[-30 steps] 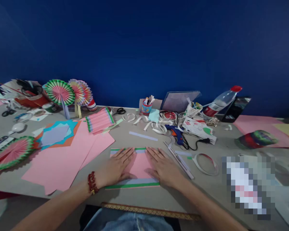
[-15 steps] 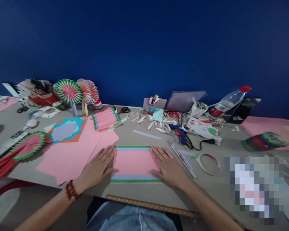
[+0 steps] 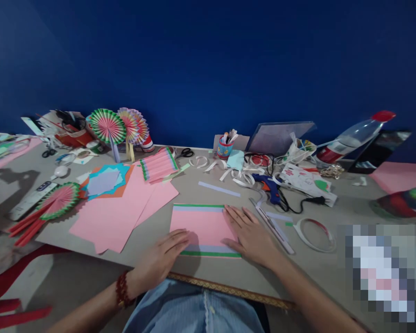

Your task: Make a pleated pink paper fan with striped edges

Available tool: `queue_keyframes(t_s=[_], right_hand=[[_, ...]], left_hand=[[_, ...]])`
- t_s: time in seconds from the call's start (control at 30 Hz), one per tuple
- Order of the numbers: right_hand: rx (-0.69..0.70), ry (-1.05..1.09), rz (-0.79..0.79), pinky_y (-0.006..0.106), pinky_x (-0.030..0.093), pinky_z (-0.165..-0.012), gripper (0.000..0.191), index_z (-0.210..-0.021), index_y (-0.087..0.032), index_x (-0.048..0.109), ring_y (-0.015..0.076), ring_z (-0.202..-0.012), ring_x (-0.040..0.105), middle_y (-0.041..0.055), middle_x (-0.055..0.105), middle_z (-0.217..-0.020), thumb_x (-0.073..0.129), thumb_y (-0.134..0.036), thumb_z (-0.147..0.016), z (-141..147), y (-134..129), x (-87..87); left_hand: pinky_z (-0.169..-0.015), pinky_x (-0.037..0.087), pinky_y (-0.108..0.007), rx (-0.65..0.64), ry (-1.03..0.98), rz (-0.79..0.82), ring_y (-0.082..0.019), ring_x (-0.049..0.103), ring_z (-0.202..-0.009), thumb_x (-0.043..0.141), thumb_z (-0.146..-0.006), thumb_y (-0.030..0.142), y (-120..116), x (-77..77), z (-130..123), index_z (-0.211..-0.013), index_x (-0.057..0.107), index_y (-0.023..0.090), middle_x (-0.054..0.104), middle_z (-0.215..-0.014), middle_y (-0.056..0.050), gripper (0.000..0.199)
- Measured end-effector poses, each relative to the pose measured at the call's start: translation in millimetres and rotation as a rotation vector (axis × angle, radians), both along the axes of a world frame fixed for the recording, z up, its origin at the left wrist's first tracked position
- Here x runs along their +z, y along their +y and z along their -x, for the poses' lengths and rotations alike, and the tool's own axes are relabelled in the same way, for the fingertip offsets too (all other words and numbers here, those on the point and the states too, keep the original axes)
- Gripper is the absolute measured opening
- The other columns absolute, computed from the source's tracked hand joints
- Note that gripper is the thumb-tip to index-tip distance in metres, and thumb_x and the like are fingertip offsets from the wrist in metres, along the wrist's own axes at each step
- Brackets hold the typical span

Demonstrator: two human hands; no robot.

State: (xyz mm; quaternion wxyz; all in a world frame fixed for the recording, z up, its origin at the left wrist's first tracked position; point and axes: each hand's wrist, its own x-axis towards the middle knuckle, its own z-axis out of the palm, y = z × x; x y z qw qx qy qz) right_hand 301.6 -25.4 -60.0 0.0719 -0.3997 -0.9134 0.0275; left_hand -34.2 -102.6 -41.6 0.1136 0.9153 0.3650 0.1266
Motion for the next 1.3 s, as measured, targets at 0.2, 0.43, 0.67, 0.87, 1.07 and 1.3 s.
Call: queue_keyframes(t_s=[0.2, 0.43, 0.67, 0.87, 1.07, 1.3], right_hand=[[-0.008, -0.008, 0.015, 0.053, 0.023, -0.117, 0.079, -0.156, -0.015, 0.023, 0.0297, -0.143, 0.035, 0.0137, 0.033, -0.158, 0.034, -0.066, -0.096, 1, -1, 2.7], [-0.018, 0.044, 0.052, 0.051, 0.026, -0.118, 0.075, -0.156, -0.017, 0.026, 0.0277, -0.142, 0.036, 0.0116, 0.036, -0.157, 0.039, -0.062, -0.097, -1, 1, 6.6], [-0.079, 0.241, 0.010, 0.052, 0.041, -0.106, 0.042, -0.131, -0.018, 0.060, 0.0287, -0.123, 0.054, 0.0137, 0.061, -0.134, 0.051, -0.041, -0.097, -4, 2, 12.2], [-0.096, 0.251, 0.086, 0.041, 0.052, -0.080, 0.029, -0.106, -0.019, 0.069, 0.0243, -0.089, 0.063, 0.0103, 0.070, -0.095, 0.042, -0.027, -0.099, -14, 0, 29.1], [-0.048, 0.165, 0.148, 0.041, 0.050, -0.093, 0.034, -0.124, -0.020, 0.064, 0.0252, -0.109, 0.059, 0.0124, 0.067, -0.117, 0.046, -0.028, -0.097, -28, -10, 41.8], [0.109, 0.073, 0.175, 0.050, 0.042, -0.106, 0.055, -0.139, -0.026, 0.054, 0.0302, -0.128, 0.049, 0.0115, 0.053, -0.144, 0.060, -0.049, -0.090, -29, -31, 39.3]], left_hand=[[-0.119, 0.034, -0.050, -0.159, 0.095, 0.015, -0.027, 0.029, -0.147, 0.050, -0.092, 0.014, -1, 5.9, 6, -0.145, 0.043, 0.018, 0.037, -0.157, -0.011, 0.054], [-0.120, 0.032, -0.046, -0.130, 0.055, -0.012, -0.023, 0.033, -0.146, 0.047, -0.096, 0.019, 8, 5.0, 20, -0.147, 0.040, 0.024, 0.037, -0.157, -0.006, 0.052], [-0.117, 0.033, -0.046, 0.136, 0.208, -0.136, -0.028, 0.031, -0.146, 0.050, -0.098, 0.033, 43, 1.2, 7, -0.153, 0.031, 0.018, 0.032, -0.159, -0.010, 0.060], [-0.120, 0.028, -0.043, -0.046, 0.246, -0.105, -0.023, 0.034, -0.145, 0.042, -0.101, 0.028, 98, 14.6, 6, -0.148, 0.040, 0.020, 0.041, -0.155, -0.007, 0.048], [-0.118, 0.028, -0.042, -0.030, 0.196, -0.100, -0.024, 0.034, -0.145, 0.038, -0.102, 0.046, 127, 11.9, -13, -0.152, 0.032, 0.020, 0.034, -0.158, -0.010, 0.057], [-0.121, 0.016, -0.047, -0.128, 0.220, -0.146, -0.028, 0.024, -0.149, 0.034, -0.094, 0.069, 132, -0.6, -33, -0.155, 0.025, 0.019, 0.024, -0.161, -0.015, 0.080]])
